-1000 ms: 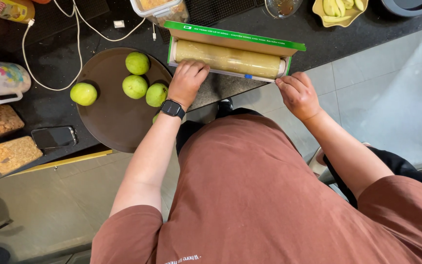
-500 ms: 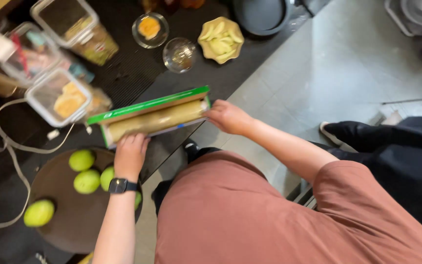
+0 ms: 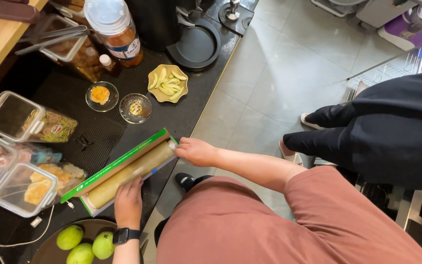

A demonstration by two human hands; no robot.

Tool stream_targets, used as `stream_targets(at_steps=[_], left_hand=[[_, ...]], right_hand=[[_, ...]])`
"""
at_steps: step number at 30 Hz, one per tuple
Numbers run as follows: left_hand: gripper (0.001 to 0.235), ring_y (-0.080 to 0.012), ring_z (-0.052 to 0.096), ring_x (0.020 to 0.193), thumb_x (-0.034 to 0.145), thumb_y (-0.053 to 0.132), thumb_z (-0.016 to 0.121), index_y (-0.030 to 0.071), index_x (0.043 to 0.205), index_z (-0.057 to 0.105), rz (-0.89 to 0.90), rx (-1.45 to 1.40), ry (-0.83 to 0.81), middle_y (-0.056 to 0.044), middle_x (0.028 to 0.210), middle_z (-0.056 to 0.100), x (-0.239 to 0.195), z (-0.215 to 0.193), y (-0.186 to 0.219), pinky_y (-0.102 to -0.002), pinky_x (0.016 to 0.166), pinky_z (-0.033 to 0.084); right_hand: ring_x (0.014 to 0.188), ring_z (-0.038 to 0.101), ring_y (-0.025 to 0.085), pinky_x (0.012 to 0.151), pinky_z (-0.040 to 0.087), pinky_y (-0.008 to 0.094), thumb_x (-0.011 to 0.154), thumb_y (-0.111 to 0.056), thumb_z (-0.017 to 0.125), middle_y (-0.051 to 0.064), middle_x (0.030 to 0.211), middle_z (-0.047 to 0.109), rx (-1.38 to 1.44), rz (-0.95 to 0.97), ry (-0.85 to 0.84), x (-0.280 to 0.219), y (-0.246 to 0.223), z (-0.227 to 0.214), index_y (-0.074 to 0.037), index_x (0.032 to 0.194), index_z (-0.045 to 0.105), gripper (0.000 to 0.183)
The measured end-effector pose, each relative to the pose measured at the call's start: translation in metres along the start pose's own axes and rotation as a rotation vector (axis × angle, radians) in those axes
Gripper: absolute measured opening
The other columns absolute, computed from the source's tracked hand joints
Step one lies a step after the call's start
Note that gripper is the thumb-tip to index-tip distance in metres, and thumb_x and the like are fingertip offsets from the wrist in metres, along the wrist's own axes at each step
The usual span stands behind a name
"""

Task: Wrapping individual green fruits in plastic wrap at a counter

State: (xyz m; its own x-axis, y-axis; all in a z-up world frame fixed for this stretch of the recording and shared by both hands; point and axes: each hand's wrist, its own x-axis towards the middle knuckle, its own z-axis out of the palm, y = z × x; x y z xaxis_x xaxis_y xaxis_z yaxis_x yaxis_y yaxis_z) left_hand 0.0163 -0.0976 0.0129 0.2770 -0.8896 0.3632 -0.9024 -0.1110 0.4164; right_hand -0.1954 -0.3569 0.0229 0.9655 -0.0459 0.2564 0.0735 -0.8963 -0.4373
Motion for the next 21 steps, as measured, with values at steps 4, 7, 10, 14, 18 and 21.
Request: stream_targets(at_steps=[4,7,10,14,18,21], left_hand=[[0.026,-0.0323,0.064,0.093,0.097,0.010,0.071,0.006,0.123,0.070,0.015,0.015,-0.017,-0.010,0.108,0.072,-0.003,0.002,-0.001,-0.043,0.092,0.052],[0.028,-0.0302,0.064,0.095,0.097,0.011,0.072,0.007,0.125,0.070,0.042,0.040,0.007,-0.009,0.107,0.070,-0.006,0.006,-0.004,-0.043,0.093,0.052],[0.035,-0.0311,0.062,0.091,0.097,0.013,0.071,0.008,0.131,0.067,0.050,0.089,-0.021,-0.009,0.104,0.068,-0.006,0.007,-0.003,-0.044,0.088,0.051],[0.034,-0.0306,0.062,0.100,0.101,0.008,0.064,0.006,0.134,0.066,0.125,0.171,0.085,-0.011,0.111,0.065,-0.008,0.011,-0.003,-0.043,0.093,0.052],[0.034,-0.0300,0.065,0.103,0.102,0.003,0.058,0.007,0.135,0.066,0.175,0.190,0.174,-0.011,0.111,0.065,-0.019,0.030,-0.015,-0.042,0.093,0.054],[0.031,-0.0270,0.066,0.103,0.105,0.005,0.056,0.010,0.133,0.068,0.130,0.218,0.198,-0.008,0.110,0.066,-0.023,0.038,-0.019,-0.039,0.094,0.054]], right_hand=[[0.081,0.049,0.033,0.072,0.045,0.044,0.092,0.000,0.052,0.012,0.082,0.058,-0.009,-0.011,0.047,0.000,-0.003,-0.002,-0.005,0.087,0.054,0.007],[0.083,0.049,0.033,0.071,0.044,0.045,0.097,-0.006,0.051,0.012,0.091,0.062,-0.044,-0.046,0.042,-0.003,-0.002,-0.002,-0.004,0.101,0.062,0.012],[0.093,0.052,0.029,0.075,0.043,0.040,0.110,-0.013,0.044,0.010,0.109,0.066,-0.173,-0.094,0.071,-0.008,-0.005,-0.009,-0.003,0.109,0.065,0.023],[0.101,0.059,0.032,0.080,0.048,0.041,0.108,-0.011,0.046,0.013,0.118,0.069,-0.230,-0.154,0.226,-0.008,-0.015,-0.009,-0.001,0.114,0.069,0.026],[0.098,0.064,0.031,0.077,0.049,0.041,0.104,-0.009,0.049,0.013,0.108,0.074,-0.300,-0.205,0.349,-0.007,-0.006,0.001,-0.003,0.110,0.072,0.024],[0.096,0.065,0.027,0.079,0.048,0.040,0.104,-0.016,0.054,0.007,0.103,0.077,-0.298,-0.213,0.360,-0.001,-0.005,0.002,-0.010,0.102,0.076,0.022]])
